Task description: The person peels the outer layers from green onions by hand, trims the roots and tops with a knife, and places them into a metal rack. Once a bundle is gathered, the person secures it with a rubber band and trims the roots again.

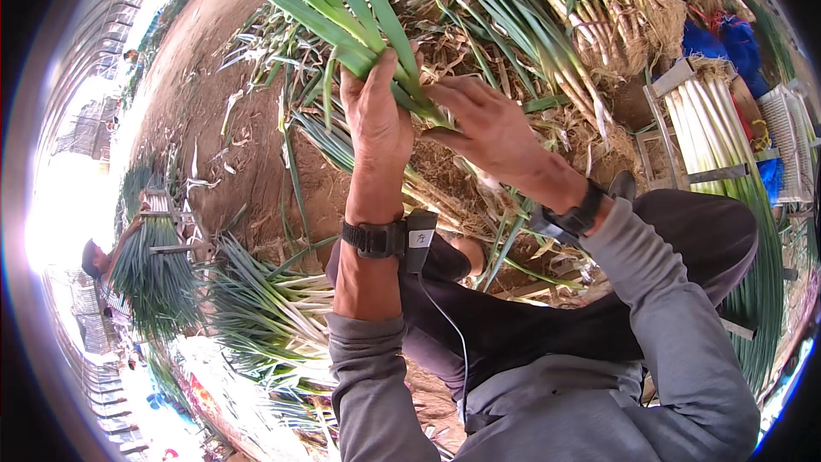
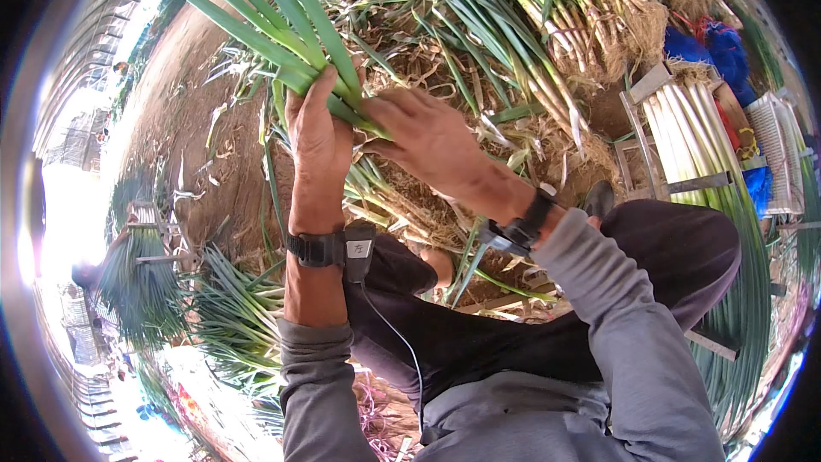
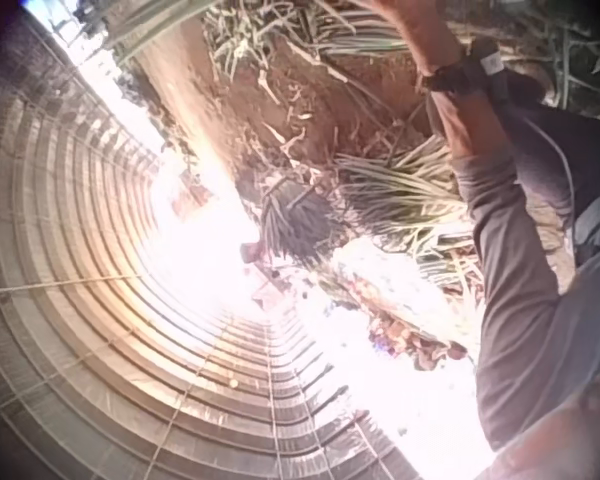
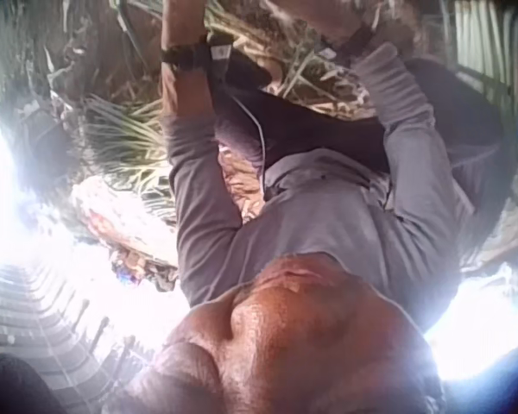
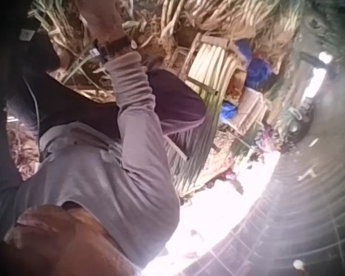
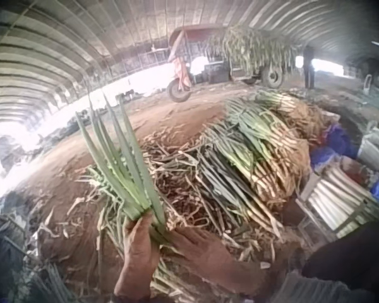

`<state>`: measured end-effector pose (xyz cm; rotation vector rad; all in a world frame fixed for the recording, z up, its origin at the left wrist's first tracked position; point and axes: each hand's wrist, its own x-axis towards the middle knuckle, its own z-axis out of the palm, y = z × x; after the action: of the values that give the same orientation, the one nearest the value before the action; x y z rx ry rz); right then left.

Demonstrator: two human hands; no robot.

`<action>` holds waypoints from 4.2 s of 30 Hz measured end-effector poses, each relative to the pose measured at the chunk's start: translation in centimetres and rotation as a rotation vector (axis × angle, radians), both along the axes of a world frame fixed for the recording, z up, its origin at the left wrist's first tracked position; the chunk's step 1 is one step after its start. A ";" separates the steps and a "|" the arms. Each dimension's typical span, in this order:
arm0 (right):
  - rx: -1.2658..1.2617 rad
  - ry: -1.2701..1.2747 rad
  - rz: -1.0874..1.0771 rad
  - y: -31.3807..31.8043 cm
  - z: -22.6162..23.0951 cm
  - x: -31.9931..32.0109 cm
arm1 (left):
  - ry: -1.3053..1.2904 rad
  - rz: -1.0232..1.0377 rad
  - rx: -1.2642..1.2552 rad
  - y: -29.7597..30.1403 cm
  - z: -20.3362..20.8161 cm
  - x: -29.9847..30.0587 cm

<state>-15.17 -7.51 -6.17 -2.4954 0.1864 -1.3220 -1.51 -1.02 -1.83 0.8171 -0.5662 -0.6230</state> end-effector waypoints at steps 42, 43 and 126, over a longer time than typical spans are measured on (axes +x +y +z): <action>0.692 0.475 -0.044 -0.8 -10.2 -9.5 | 0.093 0.086 -0.004 1.3 -0.5 2.5; 0.773 0.230 0.076 -1.3 -9.1 -7.3 | 0.100 0.064 -0.013 0.7 -0.5 1.7; 0.777 0.256 0.250 2.7 -2.0 -2.3 | 0.190 -0.093 -0.248 2.9 -0.4 4.1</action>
<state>-17.52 -4.85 -8.16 -1.9183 0.3522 -0.6446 2.62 1.86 -2.20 0.4951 -0.4979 -0.6916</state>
